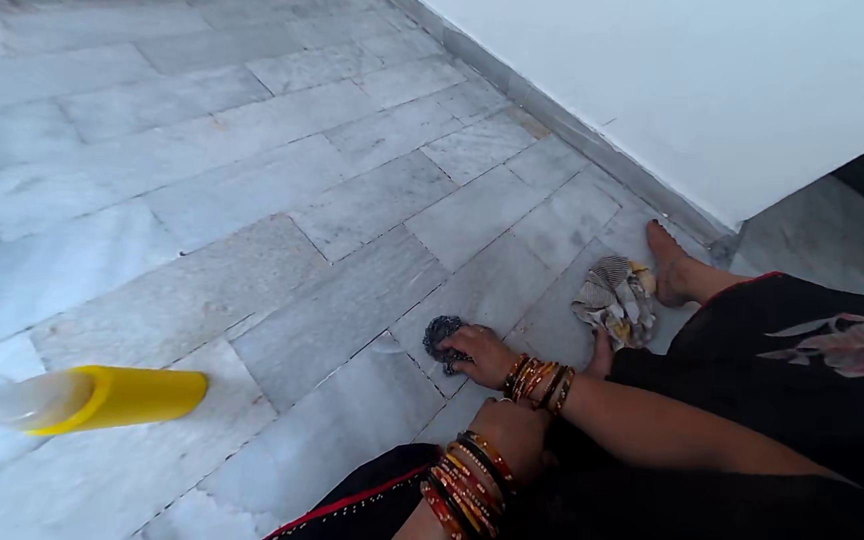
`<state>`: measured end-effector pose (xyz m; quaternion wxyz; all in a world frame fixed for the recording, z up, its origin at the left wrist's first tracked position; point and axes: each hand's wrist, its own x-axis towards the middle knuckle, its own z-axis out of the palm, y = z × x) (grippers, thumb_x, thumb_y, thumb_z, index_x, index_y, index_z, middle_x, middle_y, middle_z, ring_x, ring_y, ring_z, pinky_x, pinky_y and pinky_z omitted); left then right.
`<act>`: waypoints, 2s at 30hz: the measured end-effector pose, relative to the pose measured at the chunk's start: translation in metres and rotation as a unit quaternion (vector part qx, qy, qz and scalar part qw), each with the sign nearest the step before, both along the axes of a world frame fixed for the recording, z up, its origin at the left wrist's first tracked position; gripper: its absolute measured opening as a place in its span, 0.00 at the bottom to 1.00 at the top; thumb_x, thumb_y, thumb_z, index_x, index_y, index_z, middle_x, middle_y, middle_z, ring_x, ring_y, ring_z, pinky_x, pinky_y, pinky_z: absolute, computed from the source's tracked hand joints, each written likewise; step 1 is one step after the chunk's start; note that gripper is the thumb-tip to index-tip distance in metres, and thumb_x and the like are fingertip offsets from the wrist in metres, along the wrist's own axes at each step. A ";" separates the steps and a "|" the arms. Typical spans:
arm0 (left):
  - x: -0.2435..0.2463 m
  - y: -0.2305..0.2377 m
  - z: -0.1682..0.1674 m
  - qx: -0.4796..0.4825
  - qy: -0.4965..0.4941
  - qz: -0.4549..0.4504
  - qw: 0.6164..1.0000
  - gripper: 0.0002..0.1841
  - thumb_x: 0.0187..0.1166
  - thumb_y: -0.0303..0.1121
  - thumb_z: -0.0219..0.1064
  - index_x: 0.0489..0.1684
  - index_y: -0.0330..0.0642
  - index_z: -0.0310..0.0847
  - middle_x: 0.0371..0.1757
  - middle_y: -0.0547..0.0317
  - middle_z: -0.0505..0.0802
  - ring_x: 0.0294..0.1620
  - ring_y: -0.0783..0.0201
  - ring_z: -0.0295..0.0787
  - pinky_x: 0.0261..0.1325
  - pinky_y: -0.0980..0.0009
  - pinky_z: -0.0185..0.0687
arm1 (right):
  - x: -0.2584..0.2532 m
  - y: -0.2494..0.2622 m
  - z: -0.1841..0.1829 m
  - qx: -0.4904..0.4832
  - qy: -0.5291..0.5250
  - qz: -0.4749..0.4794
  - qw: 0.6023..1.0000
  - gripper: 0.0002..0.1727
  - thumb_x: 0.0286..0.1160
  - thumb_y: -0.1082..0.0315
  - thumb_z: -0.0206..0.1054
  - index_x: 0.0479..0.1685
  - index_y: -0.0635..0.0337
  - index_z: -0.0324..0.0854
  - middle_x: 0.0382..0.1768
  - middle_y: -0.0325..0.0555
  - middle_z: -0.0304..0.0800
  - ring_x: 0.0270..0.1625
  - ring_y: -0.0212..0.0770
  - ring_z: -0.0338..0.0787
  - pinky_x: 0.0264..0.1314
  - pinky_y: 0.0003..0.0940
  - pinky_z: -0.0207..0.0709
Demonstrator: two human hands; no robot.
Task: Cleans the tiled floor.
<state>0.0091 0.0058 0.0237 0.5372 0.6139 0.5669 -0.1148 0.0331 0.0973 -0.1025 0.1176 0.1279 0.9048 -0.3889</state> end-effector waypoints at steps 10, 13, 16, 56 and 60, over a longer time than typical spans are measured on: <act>-0.021 -0.001 -0.019 0.053 0.007 0.081 0.995 0.30 0.89 0.49 0.62 0.87 0.46 0.71 0.87 0.43 0.75 0.86 0.40 0.70 0.83 0.37 0.65 | -0.057 0.158 -0.018 0.128 0.011 -0.223 0.966 0.22 0.83 0.70 0.66 0.75 0.54 0.84 0.75 0.65 0.80 0.78 0.67 0.77 0.81 0.62 0.68; -0.015 0.001 -0.018 0.061 -0.006 0.069 0.996 0.29 0.89 0.48 0.63 0.86 0.46 0.72 0.86 0.43 0.76 0.86 0.39 0.71 0.83 0.37 0.66 | -0.058 0.184 -0.006 0.233 -0.050 -0.259 0.936 0.21 0.84 0.68 0.65 0.74 0.44 0.86 0.80 0.58 0.76 0.85 0.66 0.68 0.77 0.71 0.63; -0.014 0.001 -0.017 0.068 -0.009 0.067 0.995 0.29 0.88 0.48 0.63 0.86 0.46 0.72 0.86 0.44 0.77 0.86 0.40 0.72 0.82 0.37 0.66 | -0.063 0.181 -0.002 0.267 -0.101 -0.237 0.929 0.26 0.87 0.68 0.58 0.84 0.46 0.76 0.94 0.50 0.55 0.96 0.62 0.46 0.87 0.73 0.49; 0.004 -0.007 0.025 -0.012 0.054 0.018 0.998 0.25 0.90 0.33 0.60 0.78 0.21 0.71 0.82 0.23 0.76 0.84 0.26 0.70 0.81 0.30 0.63 | -0.086 -0.034 0.001 0.188 -0.004 0.134 0.973 0.42 0.88 0.38 0.52 0.96 0.50 0.52 0.98 0.44 0.42 0.99 0.51 0.36 0.95 0.66 0.23; 0.005 -0.008 -0.010 0.037 0.043 0.049 0.997 0.28 0.88 0.42 0.64 0.78 0.29 0.74 0.82 0.26 0.77 0.83 0.26 0.71 0.79 0.27 0.64 | -0.074 0.000 -0.020 0.215 0.030 0.081 0.973 0.39 0.89 0.40 0.50 0.95 0.48 0.56 0.97 0.43 0.48 0.99 0.50 0.42 0.95 0.64 0.30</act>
